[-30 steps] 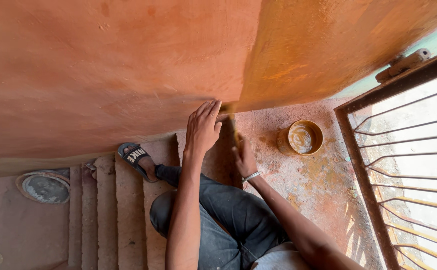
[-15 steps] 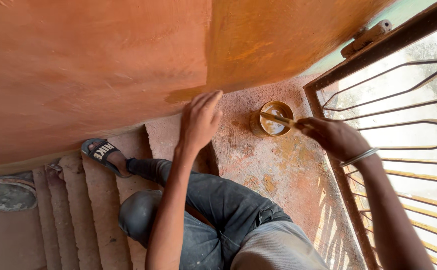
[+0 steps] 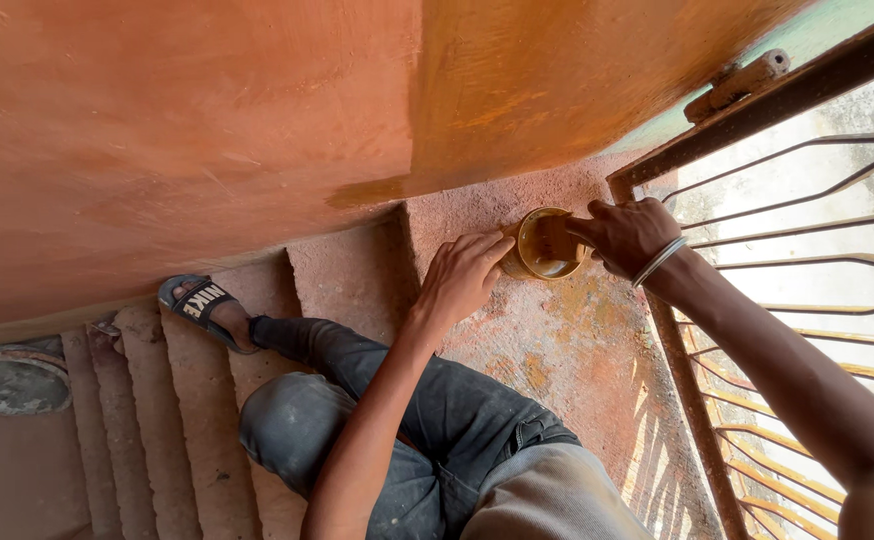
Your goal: The person paints a peach-colored wall using a paintbrush and a small container of paint. They repeatedly dip the brush into the container and apply paint to the wall surface in vertical strokes.
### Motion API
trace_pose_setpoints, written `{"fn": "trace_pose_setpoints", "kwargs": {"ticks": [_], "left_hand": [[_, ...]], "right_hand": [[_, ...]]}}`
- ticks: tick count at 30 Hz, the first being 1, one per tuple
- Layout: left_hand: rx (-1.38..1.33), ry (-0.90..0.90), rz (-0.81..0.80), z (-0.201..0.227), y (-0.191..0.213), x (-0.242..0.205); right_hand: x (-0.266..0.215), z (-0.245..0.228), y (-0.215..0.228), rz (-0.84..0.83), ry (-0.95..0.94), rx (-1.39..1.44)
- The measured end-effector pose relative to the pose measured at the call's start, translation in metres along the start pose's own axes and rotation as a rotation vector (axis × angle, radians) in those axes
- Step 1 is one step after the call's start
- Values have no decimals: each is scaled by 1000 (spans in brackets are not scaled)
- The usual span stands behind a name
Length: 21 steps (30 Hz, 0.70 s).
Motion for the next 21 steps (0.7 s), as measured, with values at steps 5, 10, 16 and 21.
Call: {"fn": "trace_pose_setpoints", "kwargs": {"ticks": [5,10,16,21], "left_hand": [[49,-31,-134,3,-19,1],[129,-59,-238,5,-34,3],[184,-91,-234,2,-48,3],[197,-80,-239,4,-53,4]], "right_hand": [[11,-4,0,-71,13,-50],[16,-4,4,-119,-3,2],[19,-9,5,-31,78,-68],[20,-3,-6,-222,-59,-65]]}}
Point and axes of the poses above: each hand's wrist, its own x-axis towards the middle knuckle, its own y-axis out of the back of the hand, z = x × y, the point moved 7 cm from there along x, towards the middle knuckle, and after that the axes turned 10 degrees about x, right-handed, at the moved point
